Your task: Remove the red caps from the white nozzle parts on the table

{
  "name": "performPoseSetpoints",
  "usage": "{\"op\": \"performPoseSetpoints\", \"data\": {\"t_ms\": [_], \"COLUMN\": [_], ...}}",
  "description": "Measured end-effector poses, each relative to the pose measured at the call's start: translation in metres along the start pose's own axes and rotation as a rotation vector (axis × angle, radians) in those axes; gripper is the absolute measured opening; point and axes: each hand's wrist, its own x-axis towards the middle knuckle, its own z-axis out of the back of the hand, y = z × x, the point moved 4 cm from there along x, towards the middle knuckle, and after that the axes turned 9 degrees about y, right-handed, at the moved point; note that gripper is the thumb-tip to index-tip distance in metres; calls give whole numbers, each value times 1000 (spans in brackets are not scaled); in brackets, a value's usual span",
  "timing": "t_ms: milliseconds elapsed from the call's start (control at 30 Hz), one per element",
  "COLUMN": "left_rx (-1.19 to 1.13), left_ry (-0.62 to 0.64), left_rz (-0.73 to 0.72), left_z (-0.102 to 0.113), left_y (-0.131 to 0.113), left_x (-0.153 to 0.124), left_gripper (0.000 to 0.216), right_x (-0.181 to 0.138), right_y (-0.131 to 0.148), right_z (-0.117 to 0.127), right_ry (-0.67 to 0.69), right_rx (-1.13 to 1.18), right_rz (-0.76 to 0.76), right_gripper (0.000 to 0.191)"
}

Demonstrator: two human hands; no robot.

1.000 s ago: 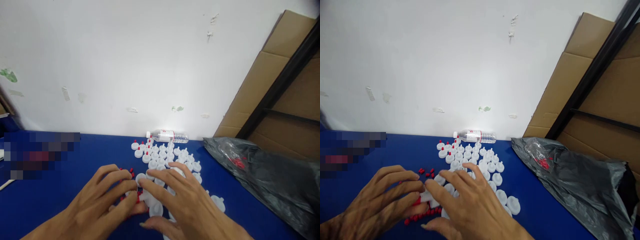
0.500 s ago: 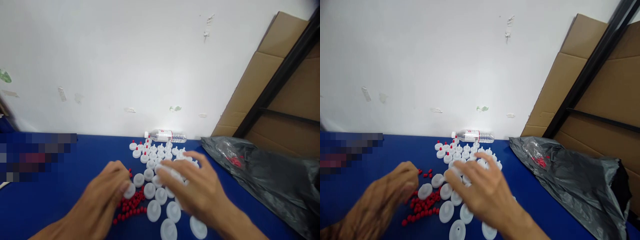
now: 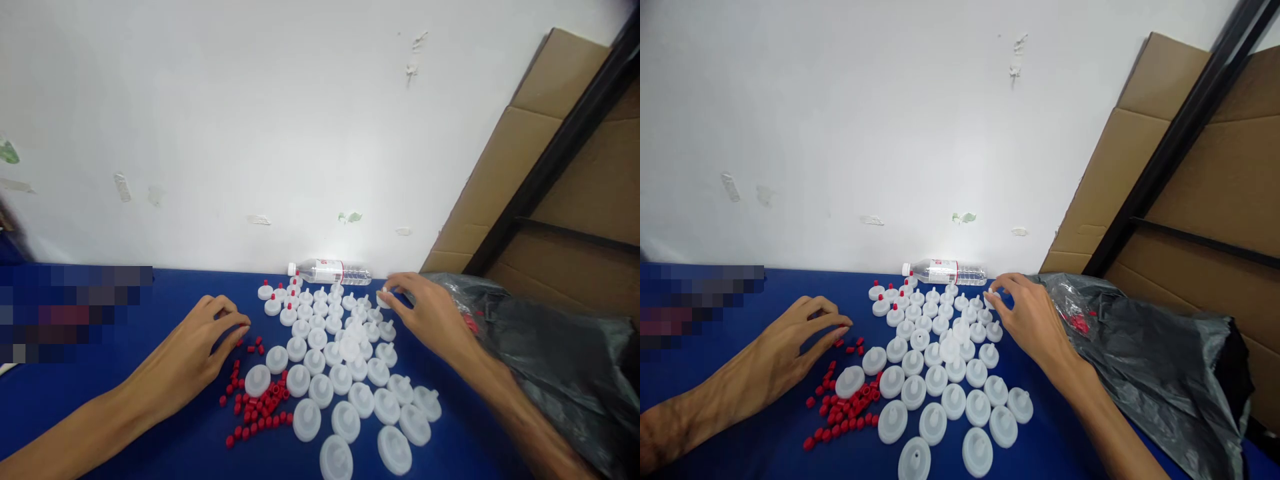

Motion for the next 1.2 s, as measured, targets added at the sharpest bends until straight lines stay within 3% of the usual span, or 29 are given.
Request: {"op": "performPoseSetpoints", "data": {"t_ms": [200,300,400,533,700,867,1067,1200], "left_rx": [-22,-24,-20,-13,6,19,19,30], "left_ry": [19,33,45,54,45,31,22,3], "left_rz": [-27,-30,-34,-52,-70,-99,-155,-176], "left_z": [-2,-3,-6,-8,-10,-11,-17,-16], "left_y": [-2,-4,-4,-5,-5,-3,2,1], "left_x": [-3,-3,-4,-3,-3,-2,0,1], "left_gripper": [37,37,36,35,33,30,34,30], "right_x": [1,0,-1,-1,-1,-2,6,22], "right_y": [-25,-26,-22,-19,-14,32,126,148], "right_z": [-14,-20,-22,-19,-13,-2,-18,-38], "right_ry": [100,174,224,234,179,141,417,432], "right_rx": [-48,-21,3,9,21,114,133,105], "right_rz": [-142,-160,-160,-163,-134,92,571,629], "right_gripper": [20,15,20,39,44,40,44,48]}}
